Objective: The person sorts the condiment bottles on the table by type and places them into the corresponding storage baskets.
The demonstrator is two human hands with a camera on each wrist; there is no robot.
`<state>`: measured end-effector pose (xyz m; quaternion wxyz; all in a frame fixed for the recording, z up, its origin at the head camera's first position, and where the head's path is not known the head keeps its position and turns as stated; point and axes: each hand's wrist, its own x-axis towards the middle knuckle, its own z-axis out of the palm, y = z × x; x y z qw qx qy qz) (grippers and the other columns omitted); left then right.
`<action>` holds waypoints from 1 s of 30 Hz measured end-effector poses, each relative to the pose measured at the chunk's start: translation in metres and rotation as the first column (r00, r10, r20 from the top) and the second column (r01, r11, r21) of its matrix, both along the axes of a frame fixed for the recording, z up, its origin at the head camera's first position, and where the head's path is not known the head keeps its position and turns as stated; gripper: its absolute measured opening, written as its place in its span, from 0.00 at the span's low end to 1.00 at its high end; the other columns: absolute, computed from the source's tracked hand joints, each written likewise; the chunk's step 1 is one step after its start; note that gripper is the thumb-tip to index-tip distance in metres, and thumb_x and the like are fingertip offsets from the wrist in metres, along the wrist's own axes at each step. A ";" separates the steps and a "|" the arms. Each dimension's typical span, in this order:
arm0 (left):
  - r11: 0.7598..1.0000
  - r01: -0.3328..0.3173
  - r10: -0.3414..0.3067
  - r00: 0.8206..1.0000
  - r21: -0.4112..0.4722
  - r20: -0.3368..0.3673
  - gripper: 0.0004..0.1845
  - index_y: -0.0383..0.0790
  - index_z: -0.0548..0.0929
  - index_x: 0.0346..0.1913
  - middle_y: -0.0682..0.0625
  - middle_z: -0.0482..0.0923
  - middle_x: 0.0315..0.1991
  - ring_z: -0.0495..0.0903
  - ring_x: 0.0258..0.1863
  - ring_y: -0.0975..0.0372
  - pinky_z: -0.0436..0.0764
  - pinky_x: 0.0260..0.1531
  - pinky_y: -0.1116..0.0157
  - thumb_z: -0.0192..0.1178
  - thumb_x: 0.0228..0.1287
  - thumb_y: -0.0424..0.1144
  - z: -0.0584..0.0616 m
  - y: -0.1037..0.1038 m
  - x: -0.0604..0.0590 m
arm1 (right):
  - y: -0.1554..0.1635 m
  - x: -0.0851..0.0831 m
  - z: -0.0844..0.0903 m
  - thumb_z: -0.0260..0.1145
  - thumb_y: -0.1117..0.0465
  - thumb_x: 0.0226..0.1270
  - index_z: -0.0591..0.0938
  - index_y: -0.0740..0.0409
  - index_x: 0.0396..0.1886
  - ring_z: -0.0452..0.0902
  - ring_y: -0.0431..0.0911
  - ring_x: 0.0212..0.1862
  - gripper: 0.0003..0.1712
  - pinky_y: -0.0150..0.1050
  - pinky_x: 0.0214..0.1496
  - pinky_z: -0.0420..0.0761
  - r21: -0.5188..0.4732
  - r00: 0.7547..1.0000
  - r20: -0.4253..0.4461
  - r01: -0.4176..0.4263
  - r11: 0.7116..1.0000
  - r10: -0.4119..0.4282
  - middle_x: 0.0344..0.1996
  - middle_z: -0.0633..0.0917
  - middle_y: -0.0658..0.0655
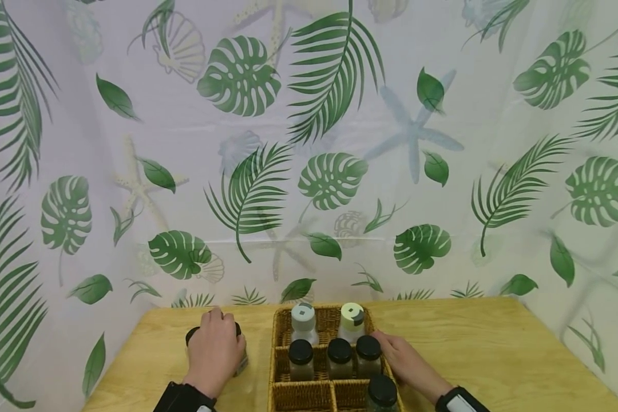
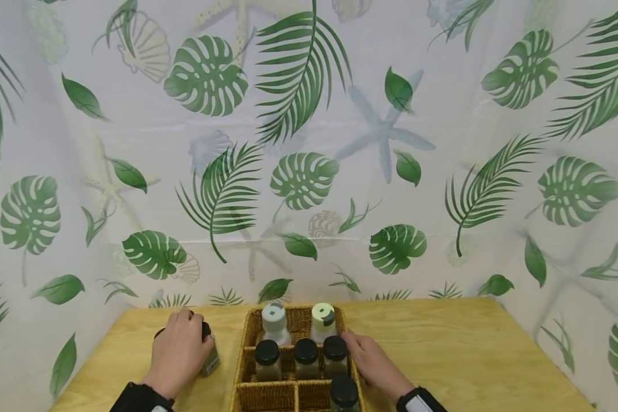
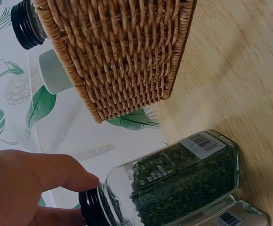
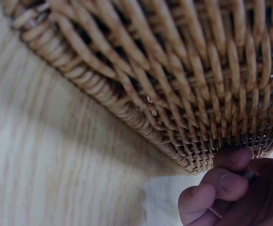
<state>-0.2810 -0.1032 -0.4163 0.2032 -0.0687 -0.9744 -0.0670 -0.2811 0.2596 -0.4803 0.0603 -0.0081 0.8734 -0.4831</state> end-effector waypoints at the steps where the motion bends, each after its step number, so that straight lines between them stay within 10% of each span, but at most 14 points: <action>1: 1.000 -0.004 0.004 1.000 0.006 0.006 0.14 0.32 0.83 0.38 0.38 0.76 0.37 0.77 0.38 0.47 0.77 0.24 0.57 0.71 0.59 0.41 -0.001 0.000 0.000 | 0.000 0.000 -0.001 0.46 0.44 0.82 0.73 0.70 0.69 0.54 0.43 0.09 0.36 0.40 0.26 0.72 -0.005 1.000 -0.005 -0.005 1.000 0.005 0.56 0.82 0.70; 16: 0.994 0.017 -0.023 0.998 0.104 0.057 0.12 0.31 0.82 0.37 0.37 0.77 0.33 0.79 0.38 0.43 0.81 0.28 0.52 0.70 0.57 0.36 -0.008 -0.004 -0.004 | 0.006 -0.002 -0.005 0.43 0.36 0.80 0.71 0.69 0.71 0.57 0.39 0.09 0.42 0.37 0.15 0.69 -0.042 0.994 0.042 -0.096 0.994 0.098 0.14 0.72 0.51; 24: 0.991 0.039 -0.042 0.999 0.125 0.023 0.15 0.29 0.81 0.44 0.35 0.77 0.39 0.78 0.45 0.43 0.82 0.37 0.51 0.68 0.61 0.37 -0.004 -0.002 -0.001 | -0.001 0.002 0.001 0.45 0.40 0.81 0.71 0.69 0.71 0.55 0.41 0.10 0.39 0.35 0.16 0.65 -0.011 0.999 0.031 -0.027 1.000 0.027 0.23 0.76 0.57; 30: 0.989 0.060 -0.055 0.998 0.135 -0.039 0.17 0.29 0.82 0.48 0.37 0.76 0.38 0.77 0.43 0.45 0.81 0.37 0.52 0.67 0.60 0.38 0.008 0.002 0.007 | -0.001 0.001 -0.001 0.46 0.42 0.82 0.72 0.71 0.70 0.55 0.43 0.10 0.38 0.38 0.19 0.67 -0.011 1.000 0.016 0.003 1.000 -0.002 0.48 0.84 0.66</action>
